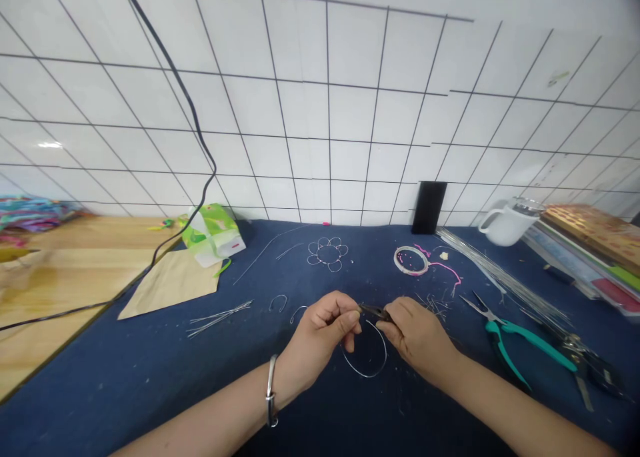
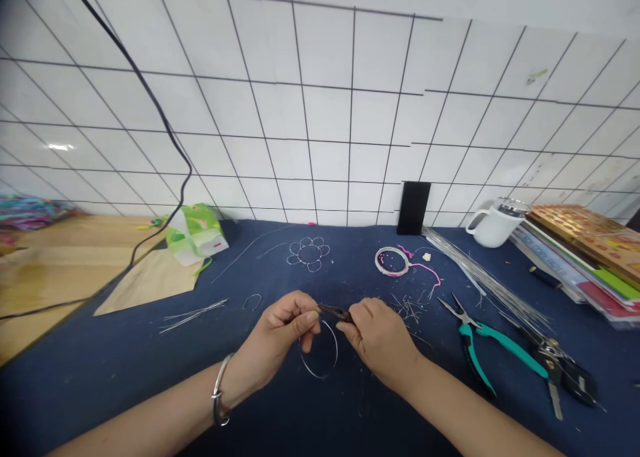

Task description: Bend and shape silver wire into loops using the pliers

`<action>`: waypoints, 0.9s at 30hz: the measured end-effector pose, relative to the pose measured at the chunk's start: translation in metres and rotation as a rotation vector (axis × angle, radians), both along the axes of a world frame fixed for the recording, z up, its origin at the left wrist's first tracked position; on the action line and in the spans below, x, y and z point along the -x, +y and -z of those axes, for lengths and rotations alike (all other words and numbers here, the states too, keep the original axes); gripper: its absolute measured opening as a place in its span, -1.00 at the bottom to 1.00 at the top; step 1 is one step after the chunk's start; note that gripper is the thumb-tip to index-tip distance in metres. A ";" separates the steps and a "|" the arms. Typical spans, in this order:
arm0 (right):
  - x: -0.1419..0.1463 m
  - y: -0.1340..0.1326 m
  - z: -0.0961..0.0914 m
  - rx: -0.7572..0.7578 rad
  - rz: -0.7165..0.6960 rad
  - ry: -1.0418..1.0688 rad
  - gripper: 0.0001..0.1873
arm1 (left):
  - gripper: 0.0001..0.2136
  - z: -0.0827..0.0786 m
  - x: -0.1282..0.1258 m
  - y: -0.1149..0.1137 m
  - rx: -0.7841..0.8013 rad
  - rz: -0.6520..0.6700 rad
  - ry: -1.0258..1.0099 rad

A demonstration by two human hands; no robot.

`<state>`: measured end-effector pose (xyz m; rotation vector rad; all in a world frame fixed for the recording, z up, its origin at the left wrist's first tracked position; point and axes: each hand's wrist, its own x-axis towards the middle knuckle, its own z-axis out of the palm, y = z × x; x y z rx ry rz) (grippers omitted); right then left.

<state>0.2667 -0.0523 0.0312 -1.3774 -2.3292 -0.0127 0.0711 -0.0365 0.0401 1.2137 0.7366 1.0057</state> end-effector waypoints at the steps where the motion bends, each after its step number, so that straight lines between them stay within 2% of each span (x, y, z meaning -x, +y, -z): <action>1: 0.000 0.000 0.000 0.000 -0.007 0.010 -0.70 | -0.92 0.000 0.000 0.000 -0.001 0.005 -0.006; 16: -0.001 0.000 -0.002 0.004 -0.073 0.081 -0.69 | -0.93 0.000 0.003 0.004 0.015 0.083 -0.049; 23: -0.001 0.001 -0.002 0.119 -0.079 0.084 -0.69 | -0.91 0.003 0.004 0.007 0.014 0.097 -0.036; 27: -0.002 0.001 -0.002 0.049 -0.060 0.050 -0.69 | -0.88 0.004 0.004 0.008 0.060 0.100 -0.035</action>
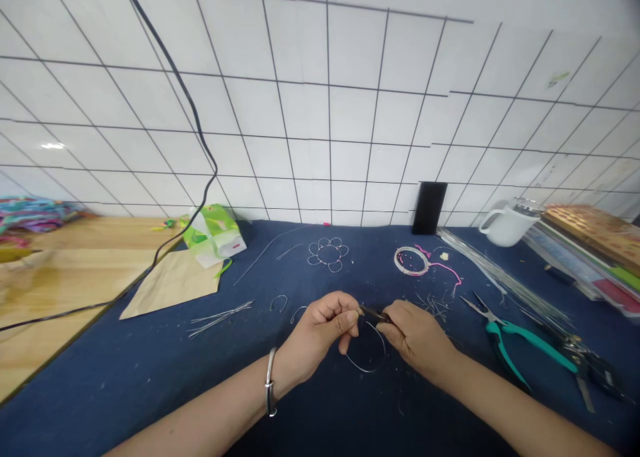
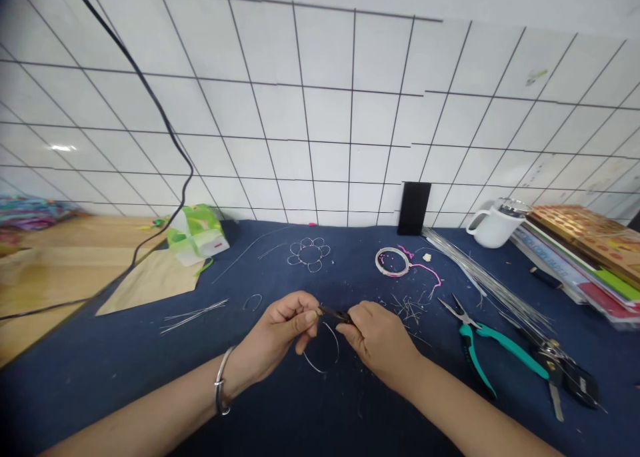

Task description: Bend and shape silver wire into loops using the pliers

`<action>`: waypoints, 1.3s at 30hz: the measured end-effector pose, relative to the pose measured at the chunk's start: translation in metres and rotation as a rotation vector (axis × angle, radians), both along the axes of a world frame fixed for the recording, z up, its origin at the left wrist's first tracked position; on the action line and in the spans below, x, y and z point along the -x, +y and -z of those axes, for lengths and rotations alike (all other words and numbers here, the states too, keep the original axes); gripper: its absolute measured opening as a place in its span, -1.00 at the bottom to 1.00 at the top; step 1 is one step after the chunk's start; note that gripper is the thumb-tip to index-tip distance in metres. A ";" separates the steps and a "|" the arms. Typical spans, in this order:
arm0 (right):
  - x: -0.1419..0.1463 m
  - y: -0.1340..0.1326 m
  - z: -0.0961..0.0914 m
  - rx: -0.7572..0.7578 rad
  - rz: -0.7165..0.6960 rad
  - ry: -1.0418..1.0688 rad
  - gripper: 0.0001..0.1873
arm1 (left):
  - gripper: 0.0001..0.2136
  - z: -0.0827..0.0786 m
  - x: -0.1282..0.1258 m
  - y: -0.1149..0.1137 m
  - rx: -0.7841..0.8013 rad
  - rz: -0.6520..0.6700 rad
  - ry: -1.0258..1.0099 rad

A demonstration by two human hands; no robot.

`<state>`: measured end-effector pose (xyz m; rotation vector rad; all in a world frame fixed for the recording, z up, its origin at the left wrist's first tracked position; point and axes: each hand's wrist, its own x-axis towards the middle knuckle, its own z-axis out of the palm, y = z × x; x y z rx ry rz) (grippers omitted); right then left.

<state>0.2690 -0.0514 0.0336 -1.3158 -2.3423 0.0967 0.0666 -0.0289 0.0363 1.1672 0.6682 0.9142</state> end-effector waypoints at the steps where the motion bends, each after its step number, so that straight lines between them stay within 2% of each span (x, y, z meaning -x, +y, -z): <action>1: 0.000 0.000 -0.001 -0.030 0.006 -0.014 -0.69 | -0.87 0.000 0.000 0.000 0.009 -0.005 -0.001; 5: 0.000 -0.001 -0.004 -0.110 0.014 -0.074 -0.69 | -0.85 0.001 0.001 0.000 0.010 -0.024 0.000; 12: 0.000 0.000 -0.005 -0.166 0.048 -0.105 -0.69 | -0.82 0.002 -0.001 -0.002 0.046 -0.035 0.016; 19: 0.001 -0.002 -0.006 -0.127 0.010 -0.078 -0.70 | -0.86 -0.003 -0.002 -0.005 0.147 -0.004 -0.075; 30: 0.000 0.003 -0.007 -0.208 -0.023 -0.136 -0.69 | -0.92 -0.003 -0.002 -0.004 0.240 0.183 -0.216; 39: -0.001 0.001 -0.011 -0.169 0.102 -0.160 -0.68 | -0.89 -0.011 -0.004 -0.007 0.045 -0.095 -0.065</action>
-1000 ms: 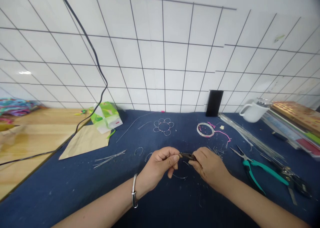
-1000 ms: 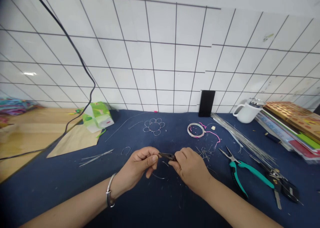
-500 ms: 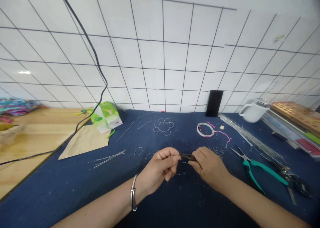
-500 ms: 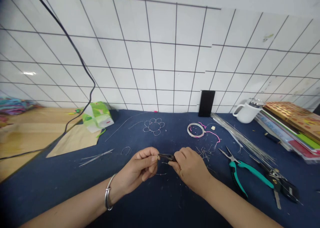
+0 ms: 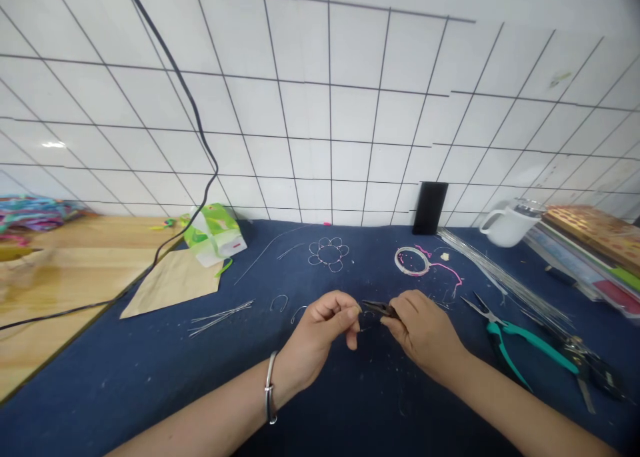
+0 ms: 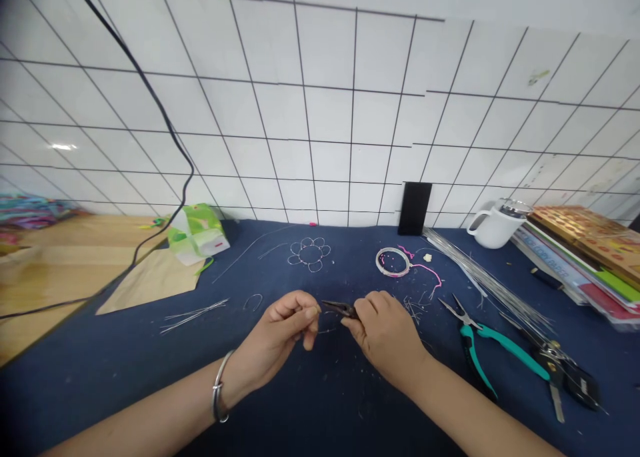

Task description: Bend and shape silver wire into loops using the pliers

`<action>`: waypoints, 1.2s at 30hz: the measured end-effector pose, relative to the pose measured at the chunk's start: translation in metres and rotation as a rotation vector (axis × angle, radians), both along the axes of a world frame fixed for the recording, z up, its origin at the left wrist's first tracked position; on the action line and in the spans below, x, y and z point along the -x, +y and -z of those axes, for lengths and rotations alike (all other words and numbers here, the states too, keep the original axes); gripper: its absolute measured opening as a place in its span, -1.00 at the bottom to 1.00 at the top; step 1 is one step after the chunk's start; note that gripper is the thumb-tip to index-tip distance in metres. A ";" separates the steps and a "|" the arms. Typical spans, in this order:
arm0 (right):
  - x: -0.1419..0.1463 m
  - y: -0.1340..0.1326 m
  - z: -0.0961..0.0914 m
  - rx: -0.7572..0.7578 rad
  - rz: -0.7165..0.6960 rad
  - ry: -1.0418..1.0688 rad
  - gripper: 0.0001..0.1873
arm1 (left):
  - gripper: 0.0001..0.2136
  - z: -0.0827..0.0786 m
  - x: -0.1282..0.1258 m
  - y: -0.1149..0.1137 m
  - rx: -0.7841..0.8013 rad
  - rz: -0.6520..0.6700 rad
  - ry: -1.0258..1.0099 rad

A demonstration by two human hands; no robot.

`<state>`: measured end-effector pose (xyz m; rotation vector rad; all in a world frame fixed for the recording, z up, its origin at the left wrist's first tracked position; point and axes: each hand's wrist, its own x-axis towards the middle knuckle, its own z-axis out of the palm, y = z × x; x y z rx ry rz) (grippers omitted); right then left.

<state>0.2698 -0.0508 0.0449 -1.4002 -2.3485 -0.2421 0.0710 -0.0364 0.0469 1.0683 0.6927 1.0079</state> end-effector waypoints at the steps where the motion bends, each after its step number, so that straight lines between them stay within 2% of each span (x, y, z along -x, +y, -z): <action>1: 0.001 0.000 -0.001 0.002 0.006 -0.006 -0.68 | -0.90 -0.001 0.000 0.000 -0.026 -0.024 0.016; 5: 0.003 -0.002 -0.001 0.022 0.014 -0.014 -0.68 | -0.90 0.000 -0.001 -0.001 -0.108 -0.081 0.085; 12: 0.004 -0.003 0.002 0.041 0.001 -0.003 -0.69 | -0.91 0.004 -0.002 -0.002 -0.166 -0.099 0.222; 36: 0.007 -0.006 0.009 0.073 -0.034 0.041 -0.69 | -0.93 0.012 -0.003 -0.003 -0.225 -0.144 0.280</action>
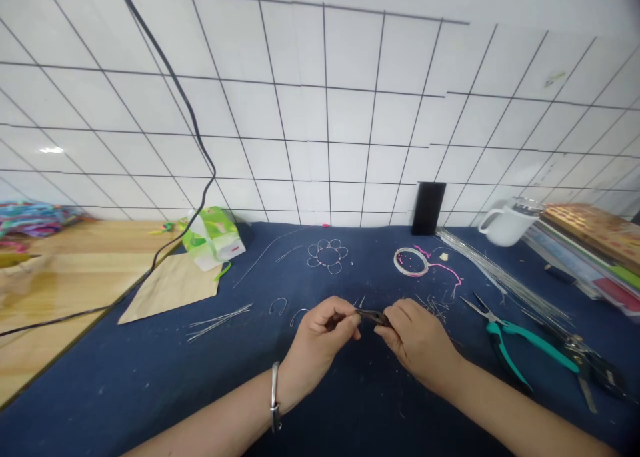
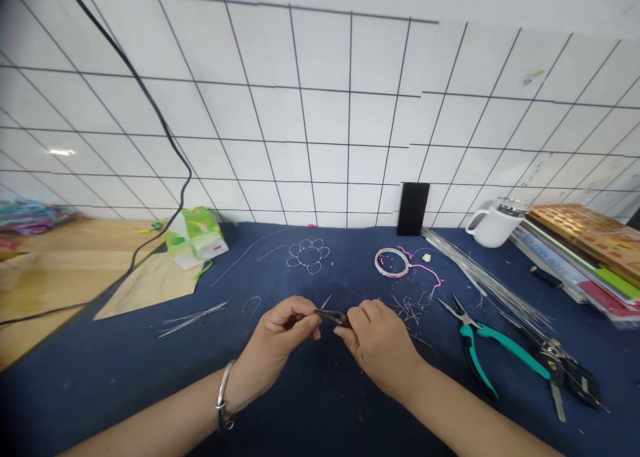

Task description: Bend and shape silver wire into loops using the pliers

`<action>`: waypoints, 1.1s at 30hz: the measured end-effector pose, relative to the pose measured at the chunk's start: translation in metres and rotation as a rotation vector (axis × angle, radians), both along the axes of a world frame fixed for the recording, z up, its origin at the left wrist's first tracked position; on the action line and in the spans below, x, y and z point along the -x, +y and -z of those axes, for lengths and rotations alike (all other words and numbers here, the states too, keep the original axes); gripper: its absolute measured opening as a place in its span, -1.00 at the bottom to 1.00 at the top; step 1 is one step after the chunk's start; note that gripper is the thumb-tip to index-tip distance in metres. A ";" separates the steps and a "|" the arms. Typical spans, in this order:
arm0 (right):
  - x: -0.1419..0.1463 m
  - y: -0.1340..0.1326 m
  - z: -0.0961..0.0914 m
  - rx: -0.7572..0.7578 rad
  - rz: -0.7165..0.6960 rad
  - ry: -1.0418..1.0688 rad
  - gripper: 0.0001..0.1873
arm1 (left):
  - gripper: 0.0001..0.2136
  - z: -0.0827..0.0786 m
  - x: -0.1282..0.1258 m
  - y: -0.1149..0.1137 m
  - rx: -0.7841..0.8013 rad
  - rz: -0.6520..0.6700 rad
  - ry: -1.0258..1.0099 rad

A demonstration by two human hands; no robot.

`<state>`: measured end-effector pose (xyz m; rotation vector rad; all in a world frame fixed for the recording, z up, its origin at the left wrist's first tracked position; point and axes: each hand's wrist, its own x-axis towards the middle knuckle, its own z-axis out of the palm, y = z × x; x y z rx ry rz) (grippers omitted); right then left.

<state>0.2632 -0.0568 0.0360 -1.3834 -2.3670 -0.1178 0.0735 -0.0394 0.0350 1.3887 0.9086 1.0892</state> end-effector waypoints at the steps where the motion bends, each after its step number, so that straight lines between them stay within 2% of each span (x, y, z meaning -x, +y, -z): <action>1: 0.000 0.000 0.000 0.005 -0.007 0.008 -0.69 | -0.93 0.000 0.000 0.000 -0.008 0.003 0.003; 15: -0.003 0.002 0.000 0.026 -0.076 0.075 -0.73 | -0.92 -0.001 0.008 0.010 -0.245 0.078 0.065; 21: -0.004 0.001 -0.007 -0.077 -0.007 -0.039 -0.71 | -0.90 -0.001 0.008 0.009 -0.122 0.103 0.086; 26: -0.006 0.003 -0.012 -0.159 0.026 -0.155 -0.70 | -0.88 -0.001 0.007 0.007 -0.087 0.051 0.064; 33: -0.003 0.002 -0.013 -0.097 -0.003 -0.065 -0.68 | -0.87 -0.002 0.006 0.008 -0.009 0.067 -0.053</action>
